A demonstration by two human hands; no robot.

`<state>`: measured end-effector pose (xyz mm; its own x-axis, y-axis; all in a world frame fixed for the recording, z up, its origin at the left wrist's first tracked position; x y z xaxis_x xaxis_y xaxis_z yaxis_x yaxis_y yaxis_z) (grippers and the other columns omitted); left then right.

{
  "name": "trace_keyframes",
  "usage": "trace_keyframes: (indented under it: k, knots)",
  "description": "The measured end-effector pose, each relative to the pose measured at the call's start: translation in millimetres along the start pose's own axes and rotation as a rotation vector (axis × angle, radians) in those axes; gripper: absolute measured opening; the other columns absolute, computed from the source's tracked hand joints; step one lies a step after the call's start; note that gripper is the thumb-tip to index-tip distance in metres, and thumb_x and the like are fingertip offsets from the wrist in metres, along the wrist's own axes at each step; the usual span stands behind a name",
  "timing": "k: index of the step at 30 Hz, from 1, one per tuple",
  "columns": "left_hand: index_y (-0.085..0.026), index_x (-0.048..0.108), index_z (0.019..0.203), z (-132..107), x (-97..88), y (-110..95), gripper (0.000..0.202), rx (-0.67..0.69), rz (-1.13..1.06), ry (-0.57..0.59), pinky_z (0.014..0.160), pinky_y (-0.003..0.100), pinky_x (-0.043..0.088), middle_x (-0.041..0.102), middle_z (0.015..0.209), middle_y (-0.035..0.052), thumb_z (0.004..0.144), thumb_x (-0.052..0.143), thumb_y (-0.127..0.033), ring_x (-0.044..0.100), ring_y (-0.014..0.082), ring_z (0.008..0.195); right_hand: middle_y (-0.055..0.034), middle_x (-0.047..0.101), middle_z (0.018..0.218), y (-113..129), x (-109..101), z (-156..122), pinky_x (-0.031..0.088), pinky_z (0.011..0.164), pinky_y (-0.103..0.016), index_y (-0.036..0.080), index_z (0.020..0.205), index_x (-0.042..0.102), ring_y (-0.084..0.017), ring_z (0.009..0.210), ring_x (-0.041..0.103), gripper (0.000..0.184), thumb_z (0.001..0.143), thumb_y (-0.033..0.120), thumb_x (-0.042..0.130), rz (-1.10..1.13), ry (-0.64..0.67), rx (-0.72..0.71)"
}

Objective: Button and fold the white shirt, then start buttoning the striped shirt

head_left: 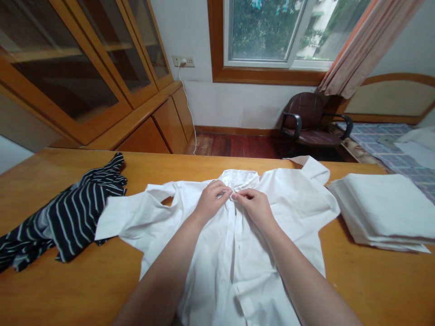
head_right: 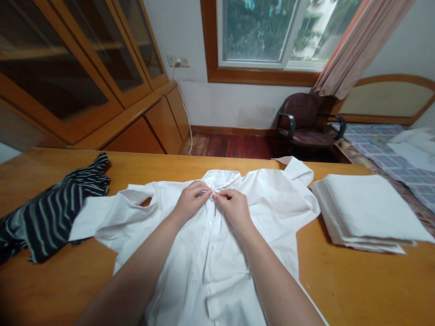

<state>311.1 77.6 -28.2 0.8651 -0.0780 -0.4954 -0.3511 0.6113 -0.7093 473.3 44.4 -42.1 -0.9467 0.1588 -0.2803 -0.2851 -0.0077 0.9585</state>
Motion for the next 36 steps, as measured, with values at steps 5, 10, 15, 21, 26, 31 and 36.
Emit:
trace_keyframes:
  k: [5, 10, 15, 21, 26, 31, 36]
  knots:
    - [-0.02, 0.071, 0.081, -1, 0.4, 1, 0.017, 0.003, -0.004, -0.004, 0.077, 0.031, 0.048, 0.066, 0.08, 0.0037, 0.092, 0.061, -0.03, 0.062, 0.0175, 0.081, -0.0044, 0.071, 0.07, -1, 0, 1, 0.044, 0.063, -0.028, 0.017, 0.074, 0.077, -0.018, 0.065, 0.059, 0.022, 0.075, 0.039, 0.073, -0.037, 0.0, -0.072]
    - [-0.02, 0.071, 0.082, -1, 0.7, 3, 0.017, 0.0, -0.002, -0.002, 0.077, 0.031, 0.048, 0.066, 0.081, 0.004, 0.092, 0.061, -0.029, 0.062, 0.0175, 0.082, -0.0031, 0.07, 0.068, 1, -1, 0, 0.044, 0.063, -0.028, 0.019, 0.074, 0.076, -0.017, 0.064, 0.059, 0.02, 0.078, 0.037, 0.072, -0.089, -0.014, -0.142]
    - [-0.02, 0.071, 0.081, -1, 1.0, 3, 0.016, 0.006, 0.0, -0.002, 0.078, 0.031, 0.048, 0.066, 0.081, 0.0034, 0.092, 0.061, -0.028, 0.061, 0.017, 0.081, -0.0025, 0.068, 0.066, 4, -1, -1, 0.044, 0.062, -0.027, 0.019, 0.074, 0.076, -0.017, 0.064, 0.059, 0.018, 0.08, 0.035, 0.071, -0.134, -0.025, -0.208]
    - [-0.019, 0.071, 0.082, -1, 0.3, 1, 0.015, 0.012, 0.004, -0.012, 0.077, 0.03, 0.048, 0.066, 0.08, 0.0036, 0.091, 0.062, -0.027, 0.061, 0.0169, 0.081, -0.0011, 0.064, 0.062, 8, -1, -1, 0.041, 0.062, -0.027, 0.02, 0.074, 0.076, -0.016, 0.062, 0.056, 0.016, 0.083, 0.031, 0.07, -0.24, -0.028, -0.305]
    - [-0.019, 0.071, 0.081, -1, 0.0, 1, 0.014, 0.006, 0.0, -0.015, 0.076, 0.03, 0.047, 0.066, 0.08, 0.0032, 0.091, 0.062, -0.025, 0.061, 0.0167, 0.081, 0.0002, 0.062, 0.06, 13, -1, -2, 0.039, 0.064, -0.028, 0.021, 0.074, 0.075, -0.016, 0.063, 0.056, 0.016, 0.085, 0.03, 0.069, -0.338, -0.034, -0.379]
    - [-0.02, 0.071, 0.083, -1, 0.3, 3, 0.014, -0.005, -0.015, -0.013, 0.078, 0.03, 0.048, 0.066, 0.082, 0.0032, 0.091, 0.062, -0.026, 0.062, 0.0167, 0.082, 0.0, 0.063, 0.062, 17, 0, -4, 0.035, 0.069, -0.03, 0.021, 0.076, 0.073, -0.017, 0.067, 0.056, 0.016, 0.088, 0.03, 0.068, -0.5, -0.036, -0.483]
    - [-0.02, 0.071, 0.084, -1, -1.0, 2, 0.014, -0.013, -0.03, -0.023, 0.078, 0.03, 0.049, 0.066, 0.084, 0.0036, 0.091, 0.062, -0.028, 0.062, 0.0168, 0.083, 0.0002, 0.059, 0.062, 23, -4, -9, 0.035, 0.07, -0.032, 0.02, 0.08, 0.071, -0.017, 0.066, 0.053, 0.02, 0.093, 0.033, 0.062, -0.505, -0.065, -0.56]
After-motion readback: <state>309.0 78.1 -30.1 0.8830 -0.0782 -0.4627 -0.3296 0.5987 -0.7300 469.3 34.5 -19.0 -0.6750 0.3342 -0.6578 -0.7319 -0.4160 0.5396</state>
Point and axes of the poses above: each hand's wrist, its own z-axis towards the middle knuckle, its own x-axis out of the palm, y = z × x, the point moved 5 cm from there along z, towards the middle knuckle
